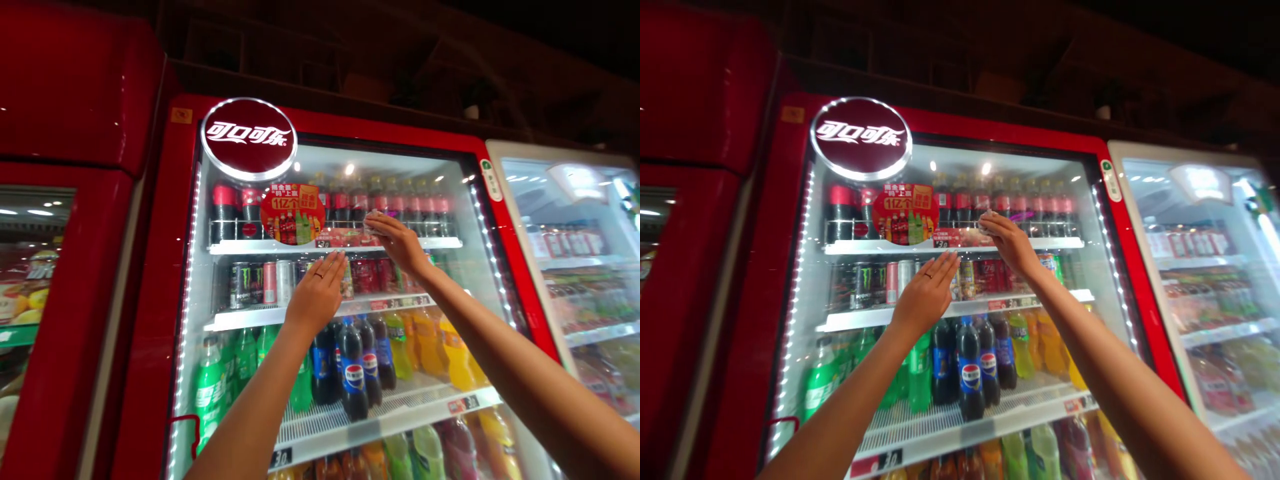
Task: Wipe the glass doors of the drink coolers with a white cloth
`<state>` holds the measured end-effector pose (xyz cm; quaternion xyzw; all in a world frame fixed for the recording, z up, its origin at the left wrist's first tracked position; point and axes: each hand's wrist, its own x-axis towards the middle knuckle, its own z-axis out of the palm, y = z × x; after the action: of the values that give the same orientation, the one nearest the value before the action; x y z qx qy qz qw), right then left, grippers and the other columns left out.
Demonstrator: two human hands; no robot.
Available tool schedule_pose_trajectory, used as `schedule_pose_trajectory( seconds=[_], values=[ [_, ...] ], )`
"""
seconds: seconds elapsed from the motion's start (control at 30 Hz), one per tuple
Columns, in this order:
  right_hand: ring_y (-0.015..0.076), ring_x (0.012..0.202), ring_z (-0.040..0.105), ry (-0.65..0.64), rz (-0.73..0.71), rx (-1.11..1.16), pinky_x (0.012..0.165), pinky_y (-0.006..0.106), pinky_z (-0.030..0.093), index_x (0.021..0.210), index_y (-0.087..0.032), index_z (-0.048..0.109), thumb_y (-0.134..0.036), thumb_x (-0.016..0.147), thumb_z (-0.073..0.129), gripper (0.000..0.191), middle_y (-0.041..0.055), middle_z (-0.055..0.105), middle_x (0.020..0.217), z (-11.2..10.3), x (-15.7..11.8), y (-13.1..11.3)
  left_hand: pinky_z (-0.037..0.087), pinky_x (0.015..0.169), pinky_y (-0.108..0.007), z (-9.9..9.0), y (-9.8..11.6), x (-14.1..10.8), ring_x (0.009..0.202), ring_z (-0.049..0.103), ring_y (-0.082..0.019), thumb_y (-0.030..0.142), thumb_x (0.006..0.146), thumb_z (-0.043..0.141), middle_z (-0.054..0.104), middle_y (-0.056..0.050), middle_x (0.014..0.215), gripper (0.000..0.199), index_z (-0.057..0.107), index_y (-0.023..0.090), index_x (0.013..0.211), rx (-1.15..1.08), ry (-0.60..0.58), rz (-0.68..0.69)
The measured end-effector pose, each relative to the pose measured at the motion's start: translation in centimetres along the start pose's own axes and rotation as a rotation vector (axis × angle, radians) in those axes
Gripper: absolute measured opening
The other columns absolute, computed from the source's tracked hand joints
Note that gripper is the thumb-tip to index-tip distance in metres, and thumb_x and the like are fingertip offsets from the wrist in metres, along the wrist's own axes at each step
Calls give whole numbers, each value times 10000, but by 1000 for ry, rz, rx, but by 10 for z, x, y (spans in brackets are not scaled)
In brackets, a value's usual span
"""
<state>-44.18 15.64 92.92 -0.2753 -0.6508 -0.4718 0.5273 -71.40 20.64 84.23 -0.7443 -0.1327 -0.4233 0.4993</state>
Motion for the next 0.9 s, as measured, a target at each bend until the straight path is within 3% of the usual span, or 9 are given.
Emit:
schedule_pose_trajectory(
  seconds=[0.17, 0.27, 0.37, 0.5, 0.6, 0.73, 0.9],
  values=[
    [283, 1310, 735, 45, 78, -60, 1156, 541, 596, 1273, -279, 818, -184, 1005, 623, 345, 76, 803, 1346, 2, 22, 7, 429, 1329, -441, 0, 0, 0, 1639, 413, -255, 169, 1019, 490, 416, -137, 1752, 653, 440, 49, 1659, 2, 7, 5],
    [286, 1360, 705, 73, 60, -39, 1196, 557, 563, 1306, -282, 805, -191, 1026, 613, 351, 81, 787, 1381, 19, 31, -11, 430, 1329, -436, -2, 1, 0, 1636, 418, -254, 167, 1021, 489, 423, -132, 1748, 652, 439, 53, 1661, 10, 4, -2],
    [279, 1426, 657, 15, -41, 3, 1214, 543, 552, 1373, -283, 770, -200, 1056, 592, 373, 82, 756, 1440, 27, 21, -29, 443, 1322, -427, -4, 1, 0, 1624, 438, -251, 176, 1034, 484, 451, -123, 1734, 623, 468, 57, 1646, 30, 11, 0],
    [284, 1420, 658, -88, -147, 14, 1185, 542, 577, 1401, -301, 754, -208, 1065, 591, 385, 78, 754, 1443, 10, 2, -24, 441, 1325, -426, -3, 2, 0, 1628, 431, -247, 184, 1044, 482, 457, -115, 1732, 618, 461, 58, 1649, 43, 12, 0],
    [296, 1317, 715, -65, -123, -31, 1135, 543, 605, 1340, -299, 790, -207, 1045, 621, 353, 84, 785, 1373, 2, 8, -13, 420, 1338, -432, -1, 2, -1, 1642, 407, -250, 171, 1033, 491, 432, -122, 1748, 638, 443, 57, 1660, 34, -2, -4],
    [289, 1277, 722, 62, -33, -52, 1129, 521, 602, 1277, -278, 813, -180, 1036, 593, 340, 82, 800, 1316, 21, 28, -25, 425, 1337, -447, -4, 2, -1, 1643, 406, -259, 164, 1027, 505, 429, -133, 1750, 645, 444, 63, 1661, 8, -27, -9],
    [263, 1360, 671, -36, -41, 26, 1185, 496, 564, 1366, -318, 748, -147, 1034, 541, 427, 41, 765, 1393, 43, 23, -57, 442, 1334, -465, -9, 2, -1, 1602, 476, -280, 122, 1036, 485, 584, -170, 1648, 537, 572, 34, 1558, -63, 7, -15]
  ],
)
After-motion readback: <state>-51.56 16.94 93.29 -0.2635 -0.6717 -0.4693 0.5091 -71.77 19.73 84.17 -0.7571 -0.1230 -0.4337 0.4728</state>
